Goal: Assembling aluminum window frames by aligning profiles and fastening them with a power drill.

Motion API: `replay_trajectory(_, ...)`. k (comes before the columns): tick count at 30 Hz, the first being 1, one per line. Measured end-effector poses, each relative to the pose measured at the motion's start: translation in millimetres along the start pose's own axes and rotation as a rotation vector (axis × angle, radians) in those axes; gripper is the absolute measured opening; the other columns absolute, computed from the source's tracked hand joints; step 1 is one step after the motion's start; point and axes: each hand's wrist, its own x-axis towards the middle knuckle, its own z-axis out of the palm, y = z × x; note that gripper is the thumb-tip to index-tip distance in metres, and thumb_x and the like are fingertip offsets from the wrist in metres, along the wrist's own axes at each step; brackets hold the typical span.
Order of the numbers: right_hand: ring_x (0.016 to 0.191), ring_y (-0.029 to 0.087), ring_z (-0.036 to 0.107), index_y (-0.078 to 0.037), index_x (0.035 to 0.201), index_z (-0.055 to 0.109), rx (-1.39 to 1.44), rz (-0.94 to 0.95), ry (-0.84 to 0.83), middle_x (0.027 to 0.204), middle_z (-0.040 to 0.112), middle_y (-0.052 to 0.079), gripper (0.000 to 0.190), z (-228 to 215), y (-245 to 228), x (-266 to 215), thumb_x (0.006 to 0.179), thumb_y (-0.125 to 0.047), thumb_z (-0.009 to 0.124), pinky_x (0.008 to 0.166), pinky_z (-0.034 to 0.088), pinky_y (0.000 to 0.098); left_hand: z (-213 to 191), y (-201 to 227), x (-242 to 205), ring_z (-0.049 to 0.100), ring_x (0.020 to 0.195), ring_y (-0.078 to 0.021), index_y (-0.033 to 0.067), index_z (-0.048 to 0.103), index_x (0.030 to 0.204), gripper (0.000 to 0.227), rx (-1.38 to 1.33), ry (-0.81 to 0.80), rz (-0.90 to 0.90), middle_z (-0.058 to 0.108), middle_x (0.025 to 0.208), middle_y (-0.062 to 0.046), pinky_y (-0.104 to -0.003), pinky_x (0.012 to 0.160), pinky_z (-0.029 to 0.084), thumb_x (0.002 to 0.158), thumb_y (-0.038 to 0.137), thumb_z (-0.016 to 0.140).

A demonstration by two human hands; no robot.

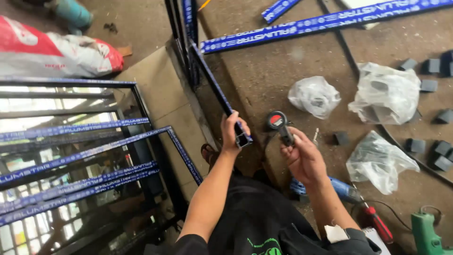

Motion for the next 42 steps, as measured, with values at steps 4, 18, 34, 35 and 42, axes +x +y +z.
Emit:
replay_trajectory(4, 0.083, 0.022, 0.075, 0.0, 0.125, 0.06, 0.006, 0.13, -0.03, 0.092, 0.064, 0.011, 0.028, 20, 28, -7, 0.104, -0.018, 0.058, 0.077, 0.062, 0.027, 3, 0, -7, 0.058, 0.039, -0.0214, 0.0114, 0.047, 0.107, 0.016, 0.0, -0.019, -0.004, 0.053, 0.056, -0.012, -0.029, 0.041, 0.051, 0.101, 0.019, 0.06)
replay_trajectory(18, 0.079, 0.013, 0.072, -0.009, 0.114, 0.076, -1.215, -0.384, -0.01, 0.093, 0.075, 0.007, 0.042, 98, -7, -28, 0.074, -0.005, 0.09, 0.067, 0.057, 0.0244, 3, -4, -16, 0.062, 0.047, -0.0201, 0.0092, 0.048, 0.104, 0.023, 0.017, -0.092, 0.018, 0.057, 0.059, -0.015, -0.029, 0.045, 0.053, 0.1, 0.023, 0.066)
replay_trajectory(34, 0.082, 0.031, 0.072, -0.019, 0.103, 0.078, -2.043, -0.447, -0.287, 0.093, 0.069, 0.006, 0.031, 96, 46, 6, 0.074, -0.03, 0.08, 0.069, 0.062, 0.042, 2, -9, -14, 0.059, 0.051, -0.0177, 0.0062, 0.052, 0.104, 0.023, 0.044, -0.044, 0.048, 0.058, 0.06, -0.015, -0.027, 0.051, 0.05, 0.098, 0.022, 0.067)
replay_trajectory(35, 0.082, 0.031, 0.072, -0.019, 0.103, 0.078, -2.044, -0.447, -0.275, 0.093, 0.069, 0.006, 0.031, 102, 43, 6, 0.074, -0.03, 0.08, 0.069, 0.062, 0.042, -6, -11, -7, 0.059, 0.051, -0.0177, 0.0062, 0.052, 0.104, 0.023, 0.045, -0.052, 0.042, 0.058, 0.06, -0.015, -0.027, 0.051, 0.05, 0.098, 0.022, 0.067)
replay_trajectory(42, 0.08, 0.014, 0.062, -0.013, 0.132, 0.066, -1.078, -0.208, -0.062, 0.089, 0.06, 0.004, 0.059, 72, 68, 5, 0.079, -0.021, 0.09, 0.071, 0.055, 0.0287, -1, 16, -28, 0.062, 0.049, -0.0224, 0.0054, 0.053, 0.11, 0.023, 0.151, -0.11, 0.012, 0.057, 0.059, -0.017, -0.031, 0.052, 0.053, 0.101, 0.025, 0.062)
